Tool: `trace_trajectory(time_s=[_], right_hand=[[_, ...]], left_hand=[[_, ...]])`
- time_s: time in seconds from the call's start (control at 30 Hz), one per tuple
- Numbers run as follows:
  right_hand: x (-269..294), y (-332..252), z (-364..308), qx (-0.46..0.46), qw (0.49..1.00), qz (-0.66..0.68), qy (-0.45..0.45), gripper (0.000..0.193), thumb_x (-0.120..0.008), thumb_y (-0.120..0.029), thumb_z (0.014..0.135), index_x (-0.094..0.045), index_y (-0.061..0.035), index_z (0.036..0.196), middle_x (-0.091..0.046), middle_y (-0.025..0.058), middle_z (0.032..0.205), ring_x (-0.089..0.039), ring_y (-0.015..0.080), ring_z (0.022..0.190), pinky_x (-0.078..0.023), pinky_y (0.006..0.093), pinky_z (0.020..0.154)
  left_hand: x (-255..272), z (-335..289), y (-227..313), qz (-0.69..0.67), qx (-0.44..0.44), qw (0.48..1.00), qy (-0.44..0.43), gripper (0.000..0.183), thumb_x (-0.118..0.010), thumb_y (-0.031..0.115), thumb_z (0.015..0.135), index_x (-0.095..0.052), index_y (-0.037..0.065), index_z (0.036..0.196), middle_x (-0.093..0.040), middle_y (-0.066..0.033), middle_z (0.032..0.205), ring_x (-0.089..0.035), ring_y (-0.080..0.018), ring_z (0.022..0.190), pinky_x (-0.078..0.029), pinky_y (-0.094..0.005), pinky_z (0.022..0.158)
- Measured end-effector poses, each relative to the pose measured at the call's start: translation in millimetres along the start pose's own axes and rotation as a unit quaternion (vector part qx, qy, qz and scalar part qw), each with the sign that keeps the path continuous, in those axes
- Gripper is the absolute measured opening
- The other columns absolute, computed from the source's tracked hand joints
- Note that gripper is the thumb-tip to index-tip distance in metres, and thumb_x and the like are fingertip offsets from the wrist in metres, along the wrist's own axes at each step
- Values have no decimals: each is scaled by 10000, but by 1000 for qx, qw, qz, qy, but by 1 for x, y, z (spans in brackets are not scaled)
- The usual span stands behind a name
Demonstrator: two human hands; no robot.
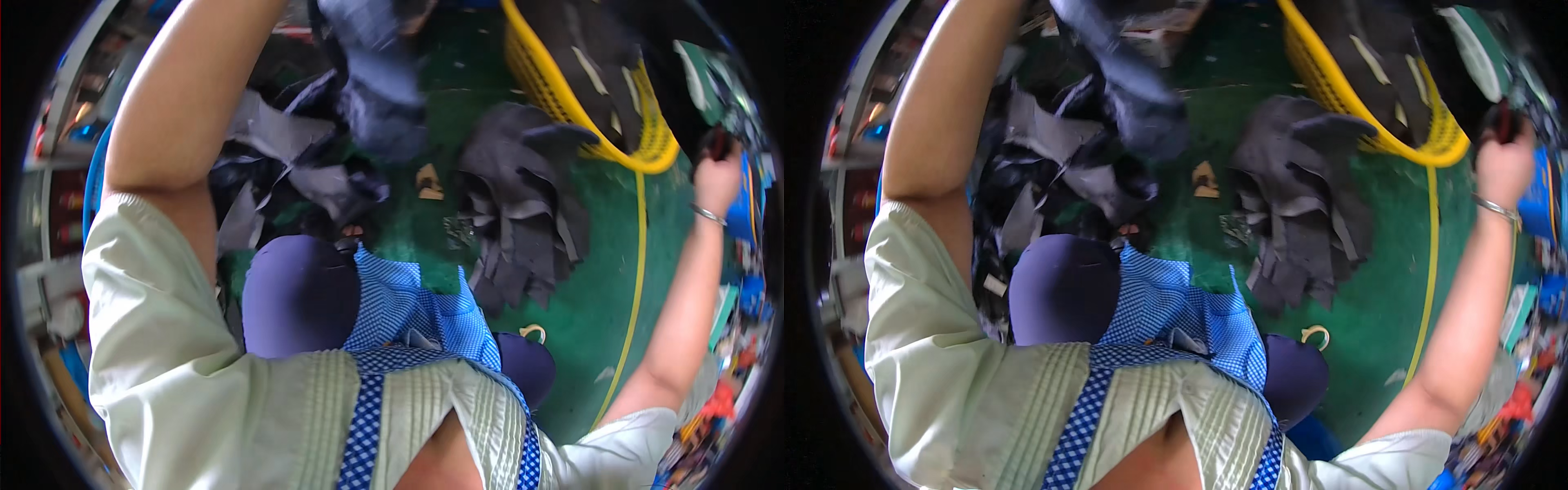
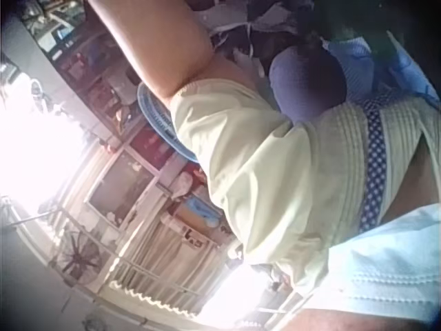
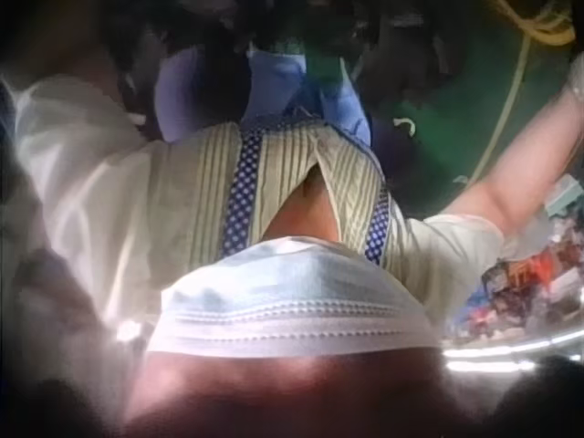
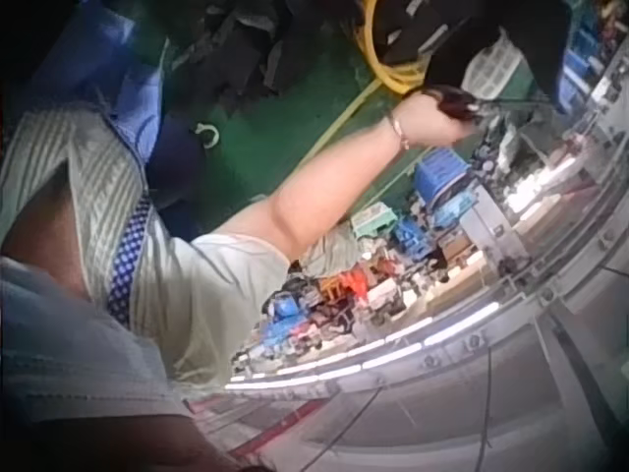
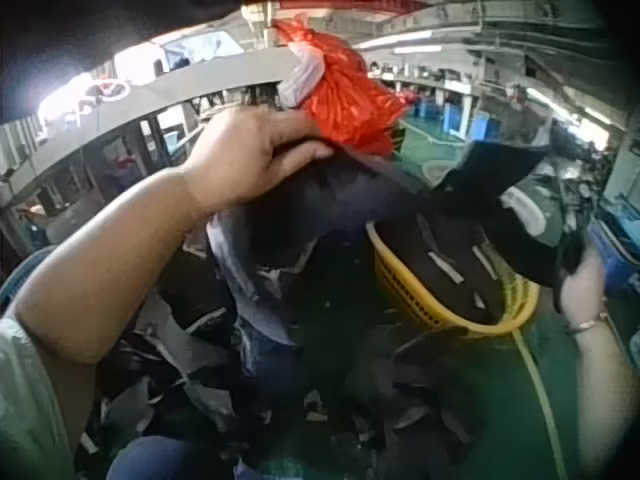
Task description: Trimming fabric shoe components with scissors and applying adhesive tape.
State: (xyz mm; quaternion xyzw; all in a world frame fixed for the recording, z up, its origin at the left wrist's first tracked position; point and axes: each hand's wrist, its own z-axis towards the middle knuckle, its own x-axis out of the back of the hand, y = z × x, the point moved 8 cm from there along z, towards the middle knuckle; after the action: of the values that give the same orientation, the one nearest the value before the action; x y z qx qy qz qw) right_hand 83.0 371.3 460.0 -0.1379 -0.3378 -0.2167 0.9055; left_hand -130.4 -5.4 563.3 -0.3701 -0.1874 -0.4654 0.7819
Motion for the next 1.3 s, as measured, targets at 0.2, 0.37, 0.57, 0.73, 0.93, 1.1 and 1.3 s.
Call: trace_trajectory(time_s=[0.2,0.37,0.57,0.73,0.93,1.1,1.3], right_hand=[[-35,-19,-191,-23,974,116,-195,152,-589,27,728,-534,-50,847,-610,118,754,-603,321,703,-475,414,638],[-36,-21,-304,-203,937,161,-235,268,-746,-133,728,-579,-28,910,-613,80,716,-603,241,615,-499,356,583],[-26,-117,-346,-593,471,530,-383,440,-534,-411,933,-572,7,801,-505,34,575,-469,106,429,-384,247,389],[-64,-178,-397,-510,406,472,-594,615,-506,-671,833,-533,-57,846,-520,12,681,-508,87,545,-433,221,490],[-105,-197,-375,-528,437,463,-562,633,-509,-670,829,-520,-46,718,-471,18,583,-476,125,456,-421,260,425],[-94,-244,-323,-540,423,554,-472,604,-476,-620,876,-517,-51,676,-503,55,529,-504,162,435,-403,303,408],[-53,-262,-159,-455,532,660,-274,154,-670,-78,666,-592,13,764,-584,62,617,-544,146,464,-417,285,403]], left_hand=[[-189,-165,127,-339,127,866,-344,224,-597,324,864,-642,114,799,-622,-133,735,-603,-351,678,-492,-433,628],[-223,-222,185,-418,172,814,-364,256,-605,312,859,-646,60,840,-633,-175,758,-602,-382,728,-485,-448,656],[-208,-212,156,-473,188,781,-362,259,-627,254,862,-660,29,984,-662,-177,888,-636,-342,820,-504,-371,726],[-194,-211,156,-479,175,795,-330,244,-626,270,843,-675,58,954,-668,-163,857,-632,-348,794,-508,-395,725],[-176,-212,167,-459,101,812,-346,227,-639,233,830,-676,49,957,-671,-147,869,-641,-323,800,-515,-384,719],[-124,-173,133,-323,96,882,-330,209,-623,252,836,-659,75,941,-642,-124,767,-626,-321,697,-503,-398,613],[-37,-97,153,-328,55,933,-138,191,-702,101,761,-616,31,916,-593,-90,712,-597,-269,591,-477,-331,550]])
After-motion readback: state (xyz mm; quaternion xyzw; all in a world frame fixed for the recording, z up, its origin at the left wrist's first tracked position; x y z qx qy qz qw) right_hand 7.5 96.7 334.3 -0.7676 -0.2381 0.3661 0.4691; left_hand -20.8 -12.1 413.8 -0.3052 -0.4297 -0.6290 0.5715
